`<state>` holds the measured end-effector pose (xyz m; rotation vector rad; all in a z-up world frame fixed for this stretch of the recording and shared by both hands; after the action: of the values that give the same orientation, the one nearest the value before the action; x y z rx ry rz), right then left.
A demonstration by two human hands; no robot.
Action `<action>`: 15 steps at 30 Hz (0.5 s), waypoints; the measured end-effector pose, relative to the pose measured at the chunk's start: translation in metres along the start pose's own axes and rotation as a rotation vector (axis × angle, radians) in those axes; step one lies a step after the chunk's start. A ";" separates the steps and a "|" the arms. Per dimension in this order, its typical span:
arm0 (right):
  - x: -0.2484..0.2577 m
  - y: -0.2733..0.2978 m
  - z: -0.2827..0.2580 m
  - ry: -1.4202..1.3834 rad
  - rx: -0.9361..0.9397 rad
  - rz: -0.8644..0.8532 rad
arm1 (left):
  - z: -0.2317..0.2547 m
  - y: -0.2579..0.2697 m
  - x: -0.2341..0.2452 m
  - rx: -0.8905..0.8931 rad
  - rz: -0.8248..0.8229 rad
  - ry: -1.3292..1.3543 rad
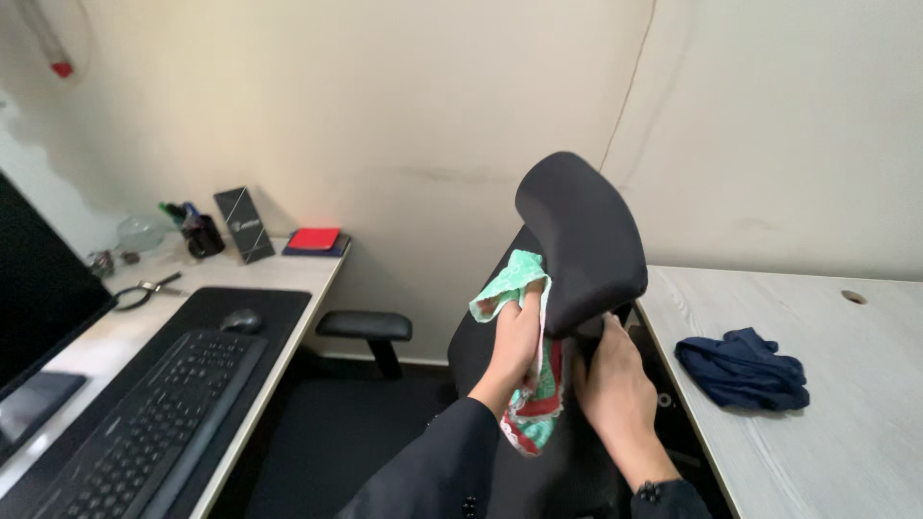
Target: The person wipes an office chair with a green cloth, cleaning the headrest, backrest, armrests, seat and base while turning the chair around. They then wipe a closed laptop on the desk and the desk surface near the monitor.
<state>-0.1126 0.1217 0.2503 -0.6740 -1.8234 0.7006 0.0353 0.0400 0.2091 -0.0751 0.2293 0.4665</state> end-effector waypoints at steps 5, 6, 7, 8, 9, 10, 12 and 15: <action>0.019 0.038 -0.028 0.035 0.221 0.032 | -0.008 0.024 0.037 -0.222 0.055 -0.136; 0.019 0.048 -0.034 0.071 0.216 -0.034 | -0.009 0.032 0.048 -0.285 0.061 -0.159; 0.019 0.059 -0.041 0.108 0.211 -0.098 | -0.011 0.037 0.061 -0.294 0.073 -0.210; 0.022 0.066 -0.052 0.055 0.254 -0.090 | -0.012 0.042 0.072 -0.302 0.086 -0.261; 0.027 0.073 -0.062 0.001 0.295 -0.082 | -0.012 0.047 0.084 -0.308 0.098 -0.313; 0.031 0.077 -0.073 -0.057 0.335 -0.069 | -0.006 0.053 0.098 -0.357 0.129 -0.346; 0.034 0.086 -0.091 -0.197 0.379 -0.123 | 0.007 0.069 0.128 -0.455 0.192 -0.420; 0.038 0.105 -0.122 -0.345 0.485 -0.198 | 0.035 0.103 0.171 -0.675 0.277 -0.600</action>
<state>0.0036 0.2390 0.2342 -0.0520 -1.8894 1.1245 0.1444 0.2105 0.2004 -0.5587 -0.5228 0.8037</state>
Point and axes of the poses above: each hand's wrist, its own y-axis away from the middle knuckle, its own x-axis out of the back of the hand, z = x × y, the point moved 6 cm from there along -y, towards the middle knuckle, and after that the axes turned 15 degrees about z, right-handed, at the moved point
